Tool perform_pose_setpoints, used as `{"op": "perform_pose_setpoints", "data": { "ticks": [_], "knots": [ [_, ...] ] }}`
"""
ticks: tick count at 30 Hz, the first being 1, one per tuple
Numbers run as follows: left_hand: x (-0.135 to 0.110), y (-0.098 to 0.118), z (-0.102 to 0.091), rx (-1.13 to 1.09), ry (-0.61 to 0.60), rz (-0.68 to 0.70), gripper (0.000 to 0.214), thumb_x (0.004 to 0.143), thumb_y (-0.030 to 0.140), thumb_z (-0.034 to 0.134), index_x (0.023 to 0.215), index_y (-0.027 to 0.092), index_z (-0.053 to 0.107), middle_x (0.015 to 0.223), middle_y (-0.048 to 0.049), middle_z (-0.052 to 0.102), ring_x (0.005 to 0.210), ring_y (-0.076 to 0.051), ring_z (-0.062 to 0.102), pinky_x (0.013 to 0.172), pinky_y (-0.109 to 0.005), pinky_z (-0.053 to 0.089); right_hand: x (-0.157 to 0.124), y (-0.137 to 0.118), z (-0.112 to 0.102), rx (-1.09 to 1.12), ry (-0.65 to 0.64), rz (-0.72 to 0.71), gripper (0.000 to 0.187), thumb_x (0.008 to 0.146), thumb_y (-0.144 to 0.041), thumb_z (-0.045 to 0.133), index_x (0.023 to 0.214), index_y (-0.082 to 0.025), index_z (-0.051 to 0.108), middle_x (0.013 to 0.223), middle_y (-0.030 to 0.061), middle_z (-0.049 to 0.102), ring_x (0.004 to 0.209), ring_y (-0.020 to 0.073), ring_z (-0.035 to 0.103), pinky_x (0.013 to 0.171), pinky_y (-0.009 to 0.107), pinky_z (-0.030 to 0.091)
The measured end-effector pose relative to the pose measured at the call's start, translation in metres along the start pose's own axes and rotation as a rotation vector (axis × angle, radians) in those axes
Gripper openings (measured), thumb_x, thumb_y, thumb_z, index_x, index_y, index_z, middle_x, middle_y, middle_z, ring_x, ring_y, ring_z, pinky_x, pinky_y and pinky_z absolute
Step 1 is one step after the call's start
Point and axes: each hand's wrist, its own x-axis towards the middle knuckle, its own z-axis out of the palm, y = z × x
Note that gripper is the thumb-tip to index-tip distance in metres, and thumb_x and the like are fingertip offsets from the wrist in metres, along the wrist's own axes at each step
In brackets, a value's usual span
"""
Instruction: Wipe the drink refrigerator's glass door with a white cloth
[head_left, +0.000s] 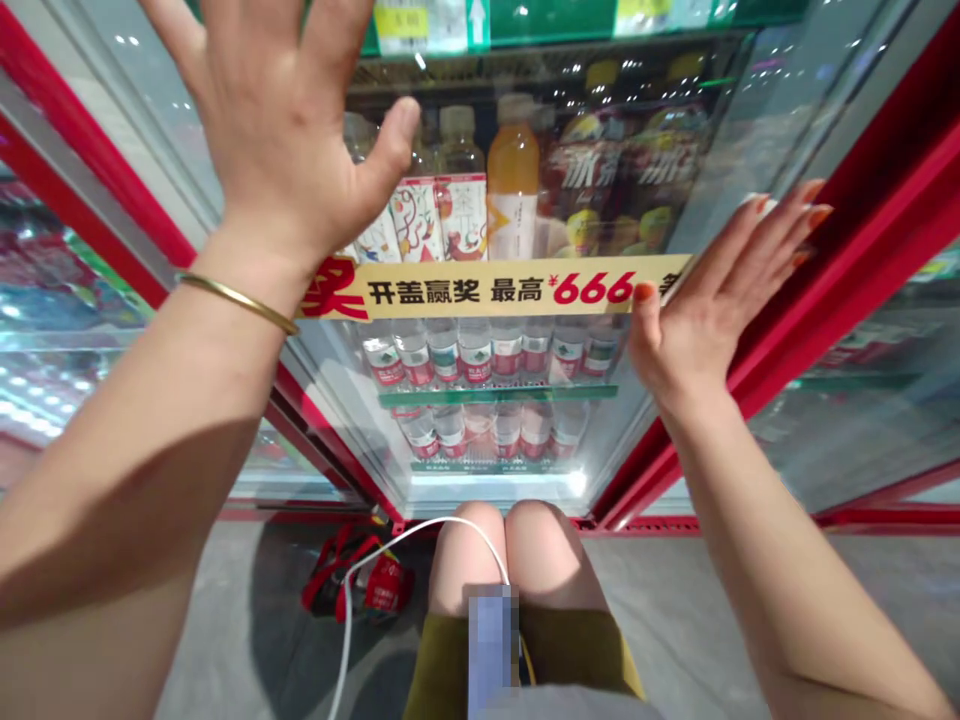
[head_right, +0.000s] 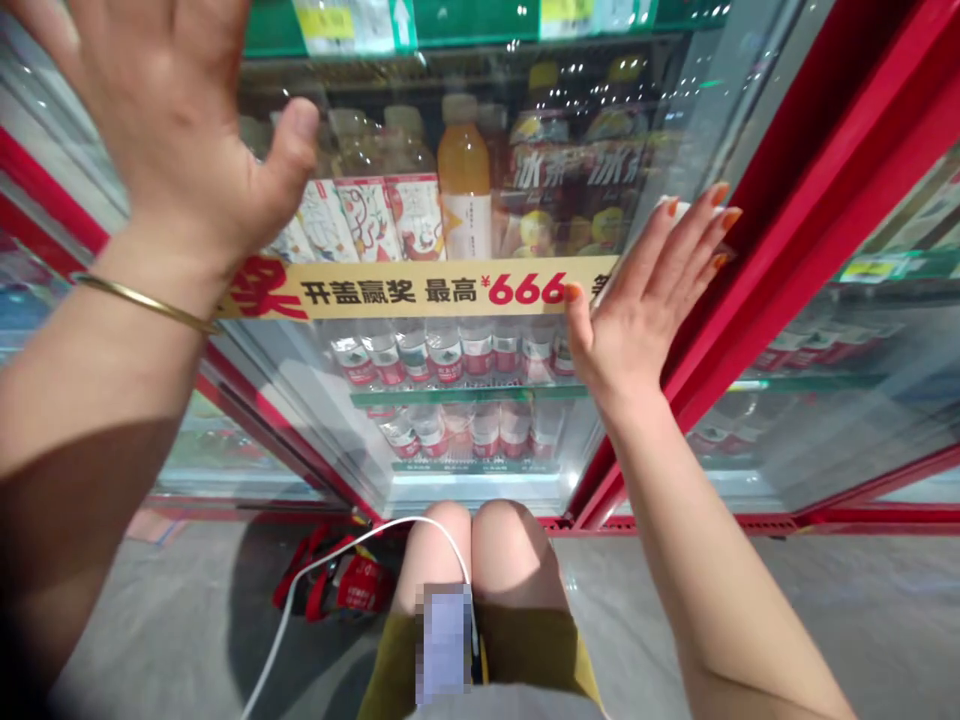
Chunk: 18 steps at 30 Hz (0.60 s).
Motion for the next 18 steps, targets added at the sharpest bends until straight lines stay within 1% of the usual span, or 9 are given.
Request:
{"op": "perform_pose_setpoints", "data": {
  "ticks": [2,3,4,6,8,10,13,16,18],
  "knots": [
    [0.007,0.014,-0.009,0.049,0.095,0.01,0.087,0.077,0.041,0.0,0.08,-0.012,0.069,0.176,-0.0125,0.016,0.16,-0.051,0.015,0.094,-0.078,0.022,-0.007,-0.024,0.01,0.023,0.081,0.063,0.1,0.113,-0.068,0.03,0.174,0.004,-0.002,0.183,0.0318,-0.006,0.172,0.0429,-0.014,0.131,0.079,0.009],
    [0.01,0.017,-0.011,0.058,0.125,0.01,0.09,0.078,0.042,0.0,0.09,-0.012,0.071,0.175,-0.0121,0.018,0.159,-0.052,0.013,0.096,-0.077,0.023,-0.016,-0.041,0.017,0.034,0.087,0.016,0.099,0.113,-0.068,0.032,0.175,0.0,-0.003,0.185,0.029,-0.005,0.172,0.0421,-0.015,0.132,0.079,0.01],
    [0.012,0.019,-0.013,0.054,0.136,0.012,0.091,0.08,0.042,0.002,0.102,-0.013,0.071,0.175,-0.0144,0.019,0.16,-0.051,0.014,0.097,-0.078,0.022,-0.03,-0.058,0.025,0.035,0.081,-0.079,0.1,0.112,-0.069,0.036,0.177,-0.004,-0.003,0.186,0.0248,-0.005,0.173,0.0399,-0.016,0.134,0.076,0.011],
    [0.013,0.017,-0.012,0.043,0.157,0.018,0.089,0.087,0.043,0.008,0.128,-0.013,0.064,0.175,-0.0193,0.023,0.16,-0.051,0.016,0.101,-0.081,0.017,-0.063,-0.079,0.04,0.002,0.021,-0.352,0.1,0.109,-0.071,0.044,0.179,-0.011,0.005,0.188,0.0149,-0.001,0.174,0.0302,-0.014,0.141,0.06,0.011],
    [0.003,0.016,-0.008,0.019,0.178,0.025,0.078,0.096,0.041,0.022,0.149,-0.01,0.05,0.175,-0.0238,0.027,0.162,-0.051,0.017,0.106,-0.084,0.011,-0.094,-0.07,0.049,-0.05,0.001,-0.492,0.098,0.107,-0.069,0.051,0.179,-0.016,0.011,0.188,0.0089,0.0,0.175,0.0256,-0.008,0.143,0.05,0.008],
    [-0.023,0.021,0.0,0.0,0.183,0.039,0.072,0.102,0.038,0.043,0.163,-0.001,0.04,0.179,-0.0245,0.025,0.166,-0.05,0.014,0.114,-0.085,0.007,-0.111,-0.04,0.049,-0.092,0.024,-0.396,0.097,0.107,-0.061,0.054,0.179,-0.015,0.008,0.188,0.01,-0.005,0.175,0.0282,-0.007,0.143,0.054,0.009],
    [-0.083,0.049,0.022,0.011,0.188,0.061,0.08,0.099,0.035,0.067,0.172,0.022,0.037,0.186,-0.0121,0.016,0.174,-0.037,0.004,0.133,-0.072,-0.001,-0.104,-0.005,0.046,-0.092,0.089,-0.005,0.093,0.112,-0.053,0.043,0.178,-0.009,-0.005,0.185,0.0173,-0.019,0.173,0.0393,-0.015,0.136,0.075,0.015],
    [-0.139,0.089,0.053,-0.019,0.221,-0.047,0.088,0.097,0.032,0.071,0.175,0.028,0.03,0.187,-0.0054,0.01,0.176,-0.028,0.001,0.141,-0.063,-0.003,-0.09,-0.034,0.048,-0.034,0.122,0.202,0.095,0.112,-0.056,0.038,0.176,-0.007,-0.011,0.183,0.0217,-0.021,0.171,0.046,-0.016,0.129,0.086,0.018],
    [-0.161,0.112,0.072,-0.019,0.222,-0.119,0.089,0.097,0.03,0.071,0.176,0.029,0.029,0.187,-0.005,0.014,0.176,-0.029,0.006,0.142,-0.064,0.001,-0.096,-0.074,0.056,-0.002,0.114,0.12,0.101,0.108,-0.059,0.047,0.178,-0.006,-0.003,0.185,0.0224,-0.013,0.172,0.0442,-0.011,0.133,0.08,0.02]
  ]
}}
